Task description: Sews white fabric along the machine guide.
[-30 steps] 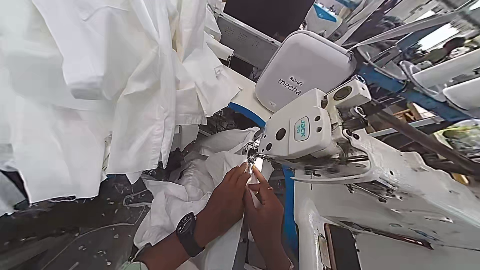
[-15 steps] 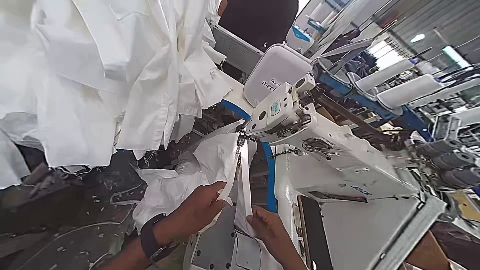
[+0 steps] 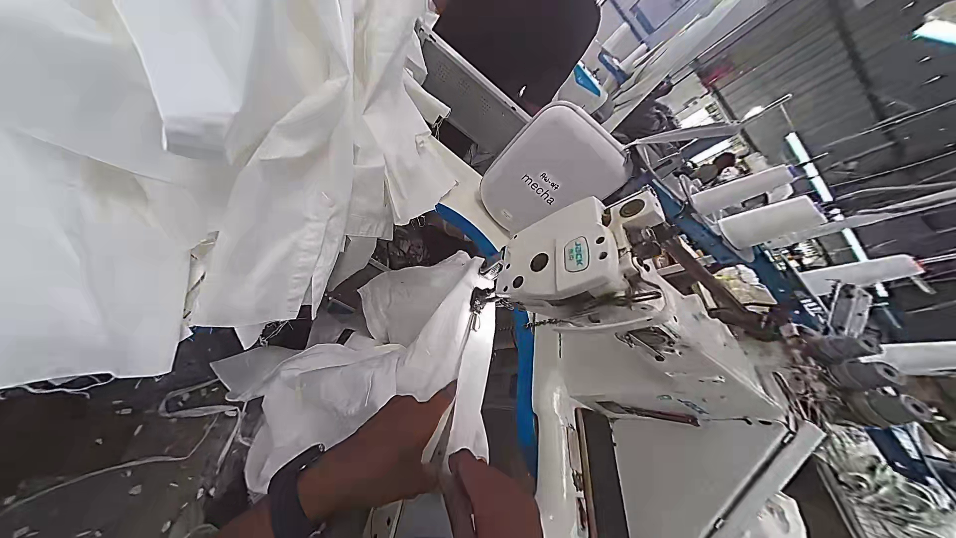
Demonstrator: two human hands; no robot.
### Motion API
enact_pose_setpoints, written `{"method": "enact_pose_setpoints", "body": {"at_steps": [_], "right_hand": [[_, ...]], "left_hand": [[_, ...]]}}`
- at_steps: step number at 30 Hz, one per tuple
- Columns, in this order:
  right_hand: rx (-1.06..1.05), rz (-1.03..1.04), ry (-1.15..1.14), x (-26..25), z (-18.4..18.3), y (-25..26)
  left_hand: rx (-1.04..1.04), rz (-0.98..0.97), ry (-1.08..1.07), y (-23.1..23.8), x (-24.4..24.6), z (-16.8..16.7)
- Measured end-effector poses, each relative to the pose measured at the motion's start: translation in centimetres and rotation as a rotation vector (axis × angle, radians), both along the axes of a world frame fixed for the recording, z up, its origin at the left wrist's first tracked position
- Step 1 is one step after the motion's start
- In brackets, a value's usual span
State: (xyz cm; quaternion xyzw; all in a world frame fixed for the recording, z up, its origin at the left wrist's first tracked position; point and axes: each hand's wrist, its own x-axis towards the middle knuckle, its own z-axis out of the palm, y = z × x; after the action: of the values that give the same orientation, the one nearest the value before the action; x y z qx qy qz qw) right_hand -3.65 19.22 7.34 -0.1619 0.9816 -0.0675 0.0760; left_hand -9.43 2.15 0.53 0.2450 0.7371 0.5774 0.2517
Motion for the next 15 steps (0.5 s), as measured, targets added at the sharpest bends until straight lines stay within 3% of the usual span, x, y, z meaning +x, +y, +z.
{"method": "enact_pose_setpoints", "body": {"at_steps": [6,11,15], "right_hand": [[0.153,0.01,0.154,-1.0,-0.1,-1.0],[0.184,-0.021,0.118,-2.4,-1.4,-1.3],[-0.047,-0.019,0.339,-4.3,-4.3,0.1]], "left_hand": [[0.082,-0.005,0.058,0.5,0.4,-0.9],[-0.04,0.046,0.107,0.8,-0.7,-0.9],[-0.042,0.105,0.166,1.5,-1.9,-0.9]]}}
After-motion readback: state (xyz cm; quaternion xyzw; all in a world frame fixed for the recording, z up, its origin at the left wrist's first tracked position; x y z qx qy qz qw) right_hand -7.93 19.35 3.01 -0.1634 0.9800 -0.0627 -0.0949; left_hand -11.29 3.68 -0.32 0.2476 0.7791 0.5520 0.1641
